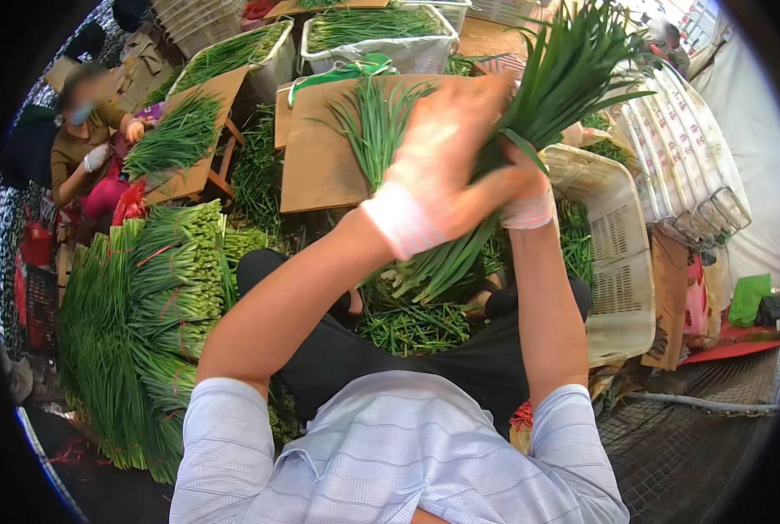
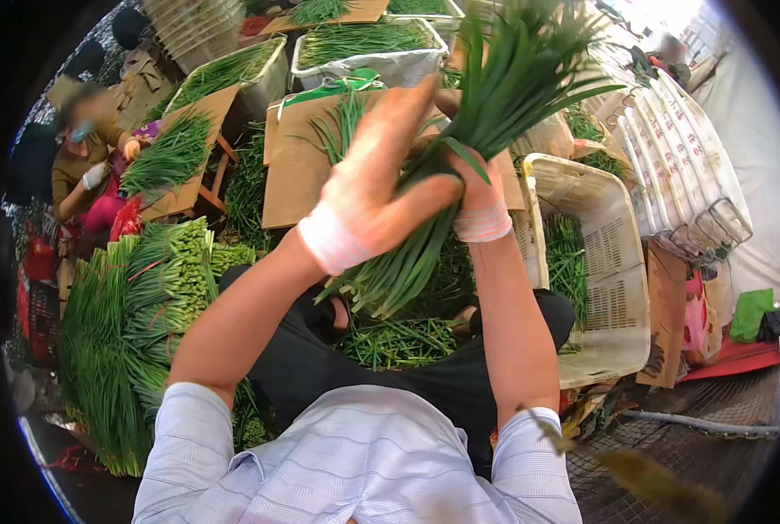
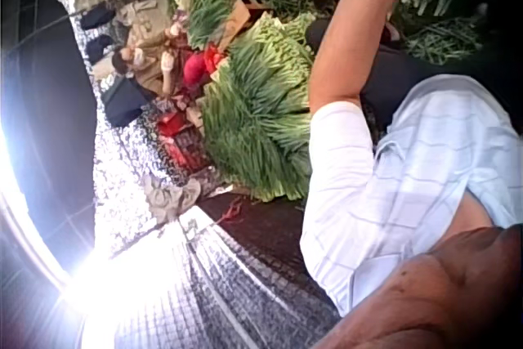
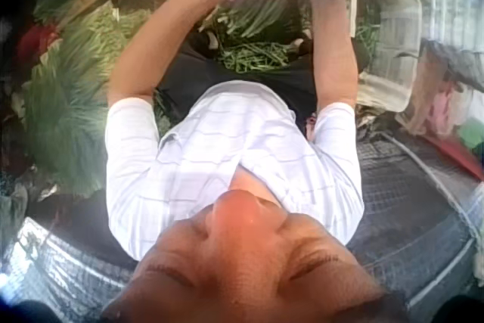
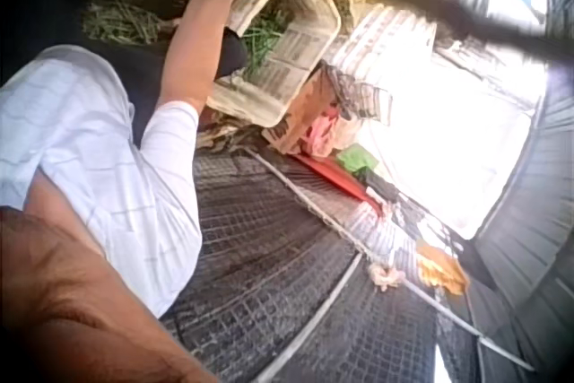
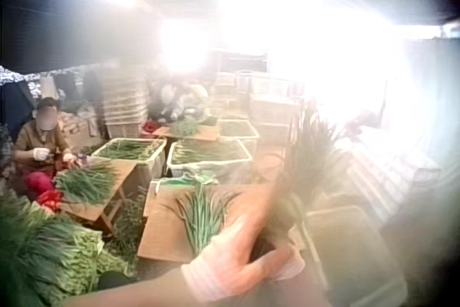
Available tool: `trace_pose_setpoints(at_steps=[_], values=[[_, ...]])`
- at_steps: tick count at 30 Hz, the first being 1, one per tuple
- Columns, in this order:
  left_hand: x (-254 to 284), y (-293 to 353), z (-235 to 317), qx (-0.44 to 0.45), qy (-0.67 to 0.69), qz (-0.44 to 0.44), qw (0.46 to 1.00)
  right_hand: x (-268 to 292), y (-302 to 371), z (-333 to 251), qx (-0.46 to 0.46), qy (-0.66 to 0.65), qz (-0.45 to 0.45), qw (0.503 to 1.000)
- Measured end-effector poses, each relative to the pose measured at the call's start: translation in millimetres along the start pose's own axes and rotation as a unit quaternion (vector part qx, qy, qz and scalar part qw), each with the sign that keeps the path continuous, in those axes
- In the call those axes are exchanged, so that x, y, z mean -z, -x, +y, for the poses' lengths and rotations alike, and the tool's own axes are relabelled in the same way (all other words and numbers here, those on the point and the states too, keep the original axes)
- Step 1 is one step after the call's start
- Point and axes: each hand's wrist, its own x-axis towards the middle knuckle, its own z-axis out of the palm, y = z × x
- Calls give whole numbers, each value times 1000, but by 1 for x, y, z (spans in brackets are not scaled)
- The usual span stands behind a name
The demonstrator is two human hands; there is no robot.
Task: The person sorts, bundles, and trims green vegetables, using a cleaver to chop the ends of a bundle on a cardboard surface and placing the processed items into a plastic basket.
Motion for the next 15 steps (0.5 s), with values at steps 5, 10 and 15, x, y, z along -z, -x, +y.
trace_pose_setpoints(at_steps=[5,10,15], values=[[38,21,-46,302,191,-90,930,26,3,-20,-64,-92,1,994],[-16,28,-58,307,508,-44,803,-16,-10,-1,-79,-129,-126,980],[-13,40,-62,360,528,-28,768,-15,-41,-4,5,383,-163,909]])
